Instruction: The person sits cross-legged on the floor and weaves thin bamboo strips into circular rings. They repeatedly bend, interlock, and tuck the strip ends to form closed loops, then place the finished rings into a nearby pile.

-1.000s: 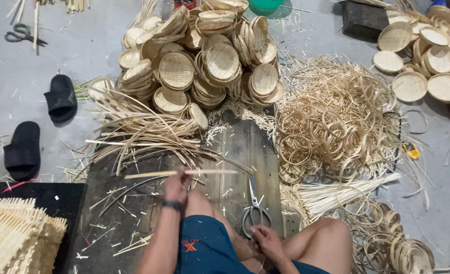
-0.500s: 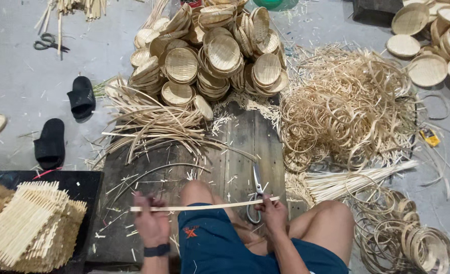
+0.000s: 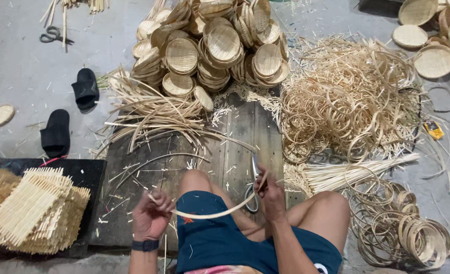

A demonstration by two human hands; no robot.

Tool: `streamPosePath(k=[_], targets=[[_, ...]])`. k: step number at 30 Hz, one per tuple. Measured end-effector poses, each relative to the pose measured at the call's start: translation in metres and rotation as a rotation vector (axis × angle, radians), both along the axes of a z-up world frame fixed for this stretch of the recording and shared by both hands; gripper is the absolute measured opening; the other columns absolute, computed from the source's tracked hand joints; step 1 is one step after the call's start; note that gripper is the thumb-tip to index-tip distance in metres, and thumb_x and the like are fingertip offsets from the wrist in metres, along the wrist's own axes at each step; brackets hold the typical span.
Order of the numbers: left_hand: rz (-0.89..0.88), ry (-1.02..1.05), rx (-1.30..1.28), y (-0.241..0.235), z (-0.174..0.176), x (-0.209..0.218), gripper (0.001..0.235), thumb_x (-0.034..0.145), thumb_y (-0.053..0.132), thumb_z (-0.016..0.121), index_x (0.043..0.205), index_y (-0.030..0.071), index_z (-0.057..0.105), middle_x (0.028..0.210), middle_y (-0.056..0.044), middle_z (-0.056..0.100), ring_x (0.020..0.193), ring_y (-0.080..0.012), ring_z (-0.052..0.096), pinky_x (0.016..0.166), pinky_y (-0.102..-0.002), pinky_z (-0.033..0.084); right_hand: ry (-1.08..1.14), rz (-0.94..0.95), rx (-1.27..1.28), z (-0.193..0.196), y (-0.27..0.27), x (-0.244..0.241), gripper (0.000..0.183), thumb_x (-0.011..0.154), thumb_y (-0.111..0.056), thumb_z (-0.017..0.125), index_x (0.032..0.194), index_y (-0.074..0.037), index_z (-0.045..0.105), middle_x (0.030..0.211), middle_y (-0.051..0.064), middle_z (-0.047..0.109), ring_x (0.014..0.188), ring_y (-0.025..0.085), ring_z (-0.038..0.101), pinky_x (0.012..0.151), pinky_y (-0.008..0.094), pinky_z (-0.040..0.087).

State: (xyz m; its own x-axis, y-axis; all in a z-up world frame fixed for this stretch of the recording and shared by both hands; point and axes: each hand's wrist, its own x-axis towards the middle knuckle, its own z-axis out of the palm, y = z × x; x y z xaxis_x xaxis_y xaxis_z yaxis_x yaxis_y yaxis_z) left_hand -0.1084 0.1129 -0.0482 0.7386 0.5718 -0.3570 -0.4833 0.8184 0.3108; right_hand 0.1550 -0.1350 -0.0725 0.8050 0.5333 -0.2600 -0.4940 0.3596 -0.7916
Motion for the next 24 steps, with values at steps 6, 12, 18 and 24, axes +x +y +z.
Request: streamPosePath(k=[6,12,18,24], targets=[[-0.214,-0.064,0.26,-0.001,-0.002,-0.004,0.035,0.096,0.029,0.07,0.075,0.003,0.058,0.065,-0.001,0.038,0.058,-0.0139,0.037,0.052,-0.029,0.03,0.109,0.594,0.473,-0.004,0.011,0.006,0.029,0.102,-0.025,0.067,0.106,0.003,0.071,0.088,0.003,0.059,0.074,0.012,0.05,0.065,0.028,0.041],[-0.437,0.226,0.532,0.01,0.004,0.003,0.029,0.093,0.019,0.074,0.072,0.009,0.057,0.06,0.002,0.043,0.051,-0.0125,0.039,0.05,-0.028,0.032,0.118,0.906,0.182,-0.012,0.04,-0.007,0.029,0.103,-0.025,0.073,0.082,-0.005,0.069,0.074,0.0,0.056,0.067,0.011,0.047,0.06,0.026,0.038],[-0.659,0.513,0.64,0.01,0.0,0.015,0.025,0.089,0.024,0.077,0.075,0.008,0.064,0.063,0.002,0.056,0.054,-0.0083,0.048,0.049,-0.025,0.035,-0.204,0.918,-0.238,-0.007,0.063,-0.005,0.022,0.089,-0.025,0.074,0.078,-0.006,0.074,0.069,0.001,0.068,0.065,0.011,0.06,0.061,0.027,0.047],[-0.627,0.486,0.694,0.013,0.004,0.027,0.024,0.089,0.023,0.08,0.077,0.009,0.064,0.066,0.002,0.06,0.056,-0.0072,0.053,0.05,-0.024,0.039,-0.511,0.884,-0.249,0.007,0.067,-0.001,0.038,0.099,-0.029,0.073,0.071,-0.004,0.067,0.066,0.001,0.058,0.064,0.011,0.051,0.06,0.029,0.04]])
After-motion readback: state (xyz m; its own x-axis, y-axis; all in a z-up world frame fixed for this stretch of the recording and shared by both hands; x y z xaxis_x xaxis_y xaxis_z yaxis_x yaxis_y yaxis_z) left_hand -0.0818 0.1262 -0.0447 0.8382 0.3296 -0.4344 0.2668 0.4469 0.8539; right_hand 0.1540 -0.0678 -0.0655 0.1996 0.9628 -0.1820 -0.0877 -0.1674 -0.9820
